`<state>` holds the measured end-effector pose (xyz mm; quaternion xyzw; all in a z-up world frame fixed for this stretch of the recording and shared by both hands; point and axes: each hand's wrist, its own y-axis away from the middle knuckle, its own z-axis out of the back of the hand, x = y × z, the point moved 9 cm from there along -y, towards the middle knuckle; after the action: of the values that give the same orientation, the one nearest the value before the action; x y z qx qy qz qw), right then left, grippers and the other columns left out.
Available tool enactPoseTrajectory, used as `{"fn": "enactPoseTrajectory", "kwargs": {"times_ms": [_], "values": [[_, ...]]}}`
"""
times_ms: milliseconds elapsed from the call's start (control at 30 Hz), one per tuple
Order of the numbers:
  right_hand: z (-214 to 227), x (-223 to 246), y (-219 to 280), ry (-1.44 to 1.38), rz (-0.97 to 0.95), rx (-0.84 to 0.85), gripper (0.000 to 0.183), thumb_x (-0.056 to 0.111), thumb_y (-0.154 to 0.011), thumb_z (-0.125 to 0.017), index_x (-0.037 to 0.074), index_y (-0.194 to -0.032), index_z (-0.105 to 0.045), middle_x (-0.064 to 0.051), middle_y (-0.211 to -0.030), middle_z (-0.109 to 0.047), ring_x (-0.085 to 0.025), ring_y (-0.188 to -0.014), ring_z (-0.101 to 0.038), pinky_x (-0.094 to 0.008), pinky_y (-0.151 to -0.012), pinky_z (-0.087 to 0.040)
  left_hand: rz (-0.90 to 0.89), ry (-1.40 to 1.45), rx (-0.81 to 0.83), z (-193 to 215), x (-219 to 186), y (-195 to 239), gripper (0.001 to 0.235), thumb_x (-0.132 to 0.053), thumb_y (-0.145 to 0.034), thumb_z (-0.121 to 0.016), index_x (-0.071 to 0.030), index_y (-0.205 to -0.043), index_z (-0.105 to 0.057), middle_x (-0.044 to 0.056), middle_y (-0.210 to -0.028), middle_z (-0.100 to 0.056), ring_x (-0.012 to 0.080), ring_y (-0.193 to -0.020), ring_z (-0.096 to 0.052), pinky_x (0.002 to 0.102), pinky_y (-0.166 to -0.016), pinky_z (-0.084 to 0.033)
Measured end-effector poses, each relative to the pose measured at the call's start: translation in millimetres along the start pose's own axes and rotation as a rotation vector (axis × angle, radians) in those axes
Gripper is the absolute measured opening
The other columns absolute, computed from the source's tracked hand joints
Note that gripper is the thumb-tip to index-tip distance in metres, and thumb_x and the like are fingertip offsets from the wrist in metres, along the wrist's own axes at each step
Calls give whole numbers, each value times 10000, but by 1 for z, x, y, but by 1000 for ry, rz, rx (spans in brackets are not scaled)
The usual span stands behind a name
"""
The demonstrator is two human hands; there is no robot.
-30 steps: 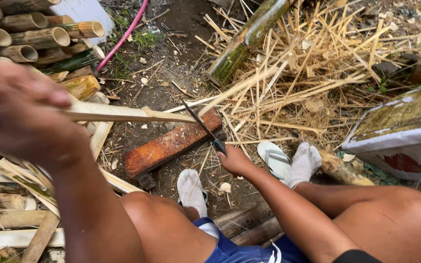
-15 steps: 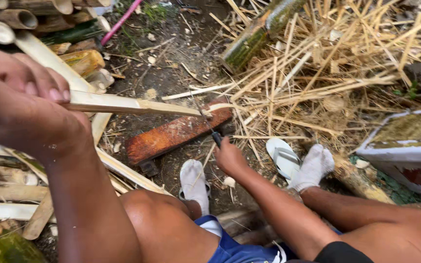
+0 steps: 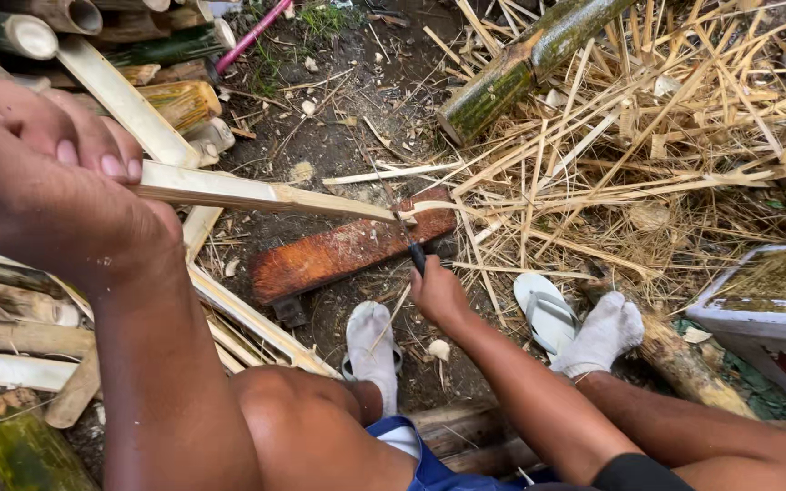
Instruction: The person sits on the ground and uses a knife to sharpen the ends of thin bamboo sticks. They hold each stick against a wooden block and repeatedly scrape the knife along the tip to create a point, then place the finished sticks into a pile.
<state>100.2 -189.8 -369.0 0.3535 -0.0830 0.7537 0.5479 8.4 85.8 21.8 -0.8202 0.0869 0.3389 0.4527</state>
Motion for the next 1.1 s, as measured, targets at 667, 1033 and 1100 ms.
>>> {"fn": "enactPoseTrajectory", "kwargs": {"times_ms": [667, 1033, 1100], "values": [[-78, -117, -16, -51, -214, 72, 345, 326, -1045, -490, -3, -1147, -490, -248, -858, -708, -432, -719, -743, -541, -636, -600, -1, 11, -80, 14, 4, 0, 390, -201, -1201, -512, -2, -881, -416, 82, -670, -335, 210, -477, -371, 366, -475, -346], [-57, -154, 63, -59, -311, 104, 543, 367, -978, -528, 98, -1423, -371, -201, -858, -707, -358, -781, -741, -498, -732, -583, -21, 78, -188, 40, -10, 2, 389, -372, -1193, -532, -25, -1028, -475, 86, -732, -386, 187, -542, -388, 315, -492, -357], [-37, -116, 80, -79, -309, 110, 462, 381, -1014, -517, 89, -1358, -419, -184, -838, -709, -336, -756, -732, -487, -722, -576, 32, 158, -168, 41, -3, 5, 391, -385, -1191, -518, -23, -1050, -481, 87, -735, -385, 182, -554, -384, 311, -509, -357]]}}
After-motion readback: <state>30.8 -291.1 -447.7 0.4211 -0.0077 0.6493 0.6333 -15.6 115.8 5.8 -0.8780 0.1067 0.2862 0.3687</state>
